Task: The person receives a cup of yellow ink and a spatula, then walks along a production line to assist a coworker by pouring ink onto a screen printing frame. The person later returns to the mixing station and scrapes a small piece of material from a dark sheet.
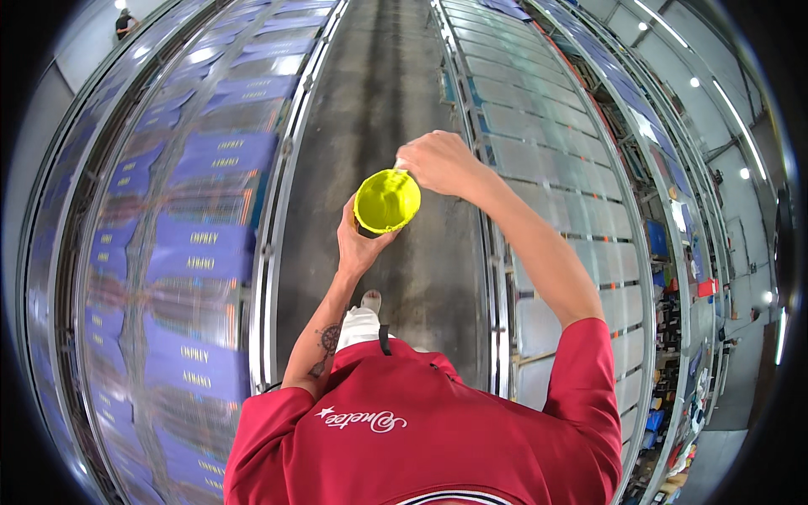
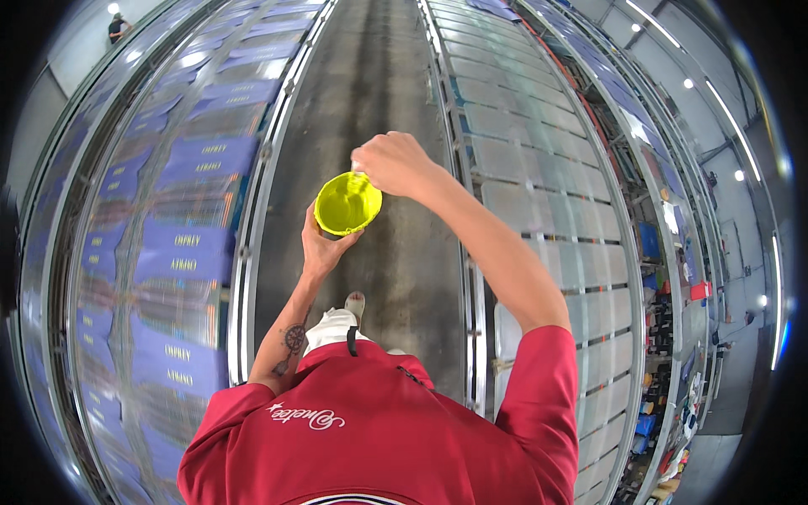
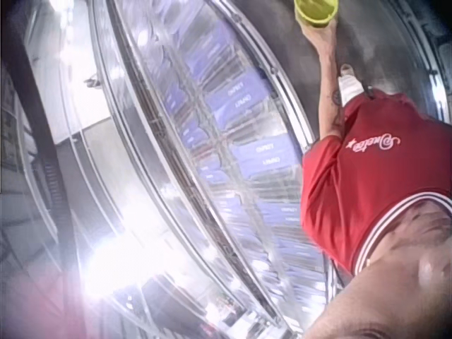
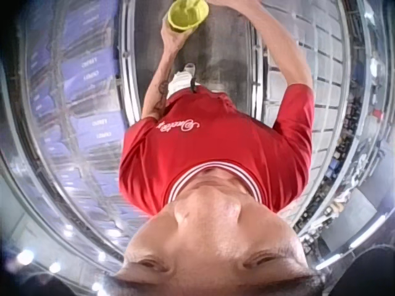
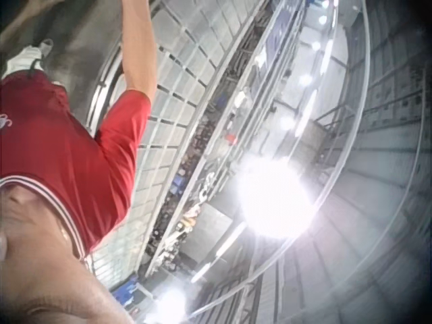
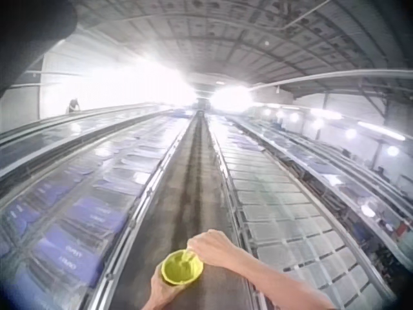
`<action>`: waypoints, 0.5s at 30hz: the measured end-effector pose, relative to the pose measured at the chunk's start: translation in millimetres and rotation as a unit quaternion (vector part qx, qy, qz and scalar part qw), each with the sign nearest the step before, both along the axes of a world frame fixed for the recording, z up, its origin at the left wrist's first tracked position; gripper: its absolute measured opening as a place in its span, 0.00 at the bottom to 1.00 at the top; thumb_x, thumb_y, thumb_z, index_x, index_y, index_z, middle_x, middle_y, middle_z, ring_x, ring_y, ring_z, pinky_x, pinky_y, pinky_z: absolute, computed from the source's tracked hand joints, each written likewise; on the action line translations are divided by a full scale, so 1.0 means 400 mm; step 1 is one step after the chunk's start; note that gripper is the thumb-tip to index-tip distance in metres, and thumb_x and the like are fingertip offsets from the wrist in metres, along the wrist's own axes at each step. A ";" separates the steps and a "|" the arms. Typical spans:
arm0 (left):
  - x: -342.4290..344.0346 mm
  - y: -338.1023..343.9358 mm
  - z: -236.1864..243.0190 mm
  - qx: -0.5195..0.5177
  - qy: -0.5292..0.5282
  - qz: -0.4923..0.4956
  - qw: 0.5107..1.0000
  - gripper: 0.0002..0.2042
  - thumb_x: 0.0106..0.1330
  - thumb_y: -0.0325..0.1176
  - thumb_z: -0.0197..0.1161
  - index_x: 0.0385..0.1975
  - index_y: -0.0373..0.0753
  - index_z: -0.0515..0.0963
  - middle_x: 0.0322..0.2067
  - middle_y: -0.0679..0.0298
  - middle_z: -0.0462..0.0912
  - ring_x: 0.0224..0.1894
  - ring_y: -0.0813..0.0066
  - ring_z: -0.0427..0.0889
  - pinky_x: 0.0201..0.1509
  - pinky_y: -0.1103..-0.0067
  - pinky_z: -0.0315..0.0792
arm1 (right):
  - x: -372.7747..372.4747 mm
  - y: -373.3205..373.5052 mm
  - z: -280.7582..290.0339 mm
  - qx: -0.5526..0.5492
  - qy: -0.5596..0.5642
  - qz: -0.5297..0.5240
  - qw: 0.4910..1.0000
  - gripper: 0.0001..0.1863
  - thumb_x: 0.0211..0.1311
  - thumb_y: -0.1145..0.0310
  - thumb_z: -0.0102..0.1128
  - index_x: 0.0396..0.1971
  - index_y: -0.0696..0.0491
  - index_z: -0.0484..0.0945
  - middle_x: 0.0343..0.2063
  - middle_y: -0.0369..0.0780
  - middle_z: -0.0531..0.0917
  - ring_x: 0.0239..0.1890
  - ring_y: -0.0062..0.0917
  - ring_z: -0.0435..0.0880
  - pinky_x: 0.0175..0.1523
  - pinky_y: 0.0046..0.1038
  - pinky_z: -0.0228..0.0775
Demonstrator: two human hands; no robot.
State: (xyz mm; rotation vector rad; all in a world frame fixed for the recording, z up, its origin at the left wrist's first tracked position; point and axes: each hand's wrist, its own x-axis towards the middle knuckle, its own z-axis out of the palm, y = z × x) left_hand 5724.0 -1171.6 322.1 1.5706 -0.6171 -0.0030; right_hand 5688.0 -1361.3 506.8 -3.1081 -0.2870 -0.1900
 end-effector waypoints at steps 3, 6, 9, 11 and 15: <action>0.236 -0.180 0.014 -0.001 -0.001 -0.013 1.000 0.45 0.47 0.38 0.85 0.65 0.32 0.67 0.58 0.52 0.81 0.60 0.63 0.81 0.65 0.69 0.73 | 0.211 -0.121 0.019 0.032 0.010 0.023 0.999 0.06 0.63 0.66 0.61 0.31 0.50 0.86 0.30 0.43 0.88 0.37 0.44 0.87 0.41 0.45 0.79; 0.464 -0.338 0.031 0.020 0.001 -0.013 1.000 0.45 0.47 0.37 0.85 0.66 0.33 0.67 0.58 0.52 0.80 0.61 0.62 0.80 0.66 0.68 0.72 | 0.423 -0.344 0.041 0.016 0.044 0.011 0.999 0.06 0.63 0.66 0.61 0.31 0.51 0.84 0.29 0.43 0.87 0.37 0.45 0.86 0.41 0.46 0.78; 0.679 -0.521 0.014 0.024 -0.009 -0.024 0.999 0.44 0.47 0.37 0.85 0.65 0.34 0.67 0.58 0.52 0.80 0.60 0.61 0.80 0.65 0.69 0.73 | 0.659 -0.514 -0.003 0.040 0.022 -0.006 0.999 0.08 0.64 0.65 0.60 0.32 0.50 0.86 0.29 0.44 0.87 0.36 0.45 0.86 0.40 0.46 0.77; 0.835 -0.646 0.007 0.022 -0.002 -0.021 1.000 0.44 0.47 0.37 0.85 0.65 0.34 0.68 0.58 0.52 0.80 0.59 0.61 0.81 0.65 0.69 0.73 | 0.807 -0.624 -0.028 0.085 0.019 0.043 0.995 0.09 0.64 0.64 0.60 0.31 0.50 0.87 0.28 0.45 0.87 0.35 0.44 0.87 0.41 0.46 0.76; 1.137 -0.885 0.001 0.039 -0.034 0.002 0.999 0.44 0.47 0.36 0.85 0.64 0.34 0.68 0.56 0.52 0.82 0.58 0.62 0.82 0.63 0.69 0.74 | 1.123 -0.930 -0.039 0.035 -0.008 0.000 0.999 0.09 0.63 0.64 0.61 0.28 0.52 0.83 0.26 0.46 0.85 0.34 0.46 0.86 0.40 0.46 0.75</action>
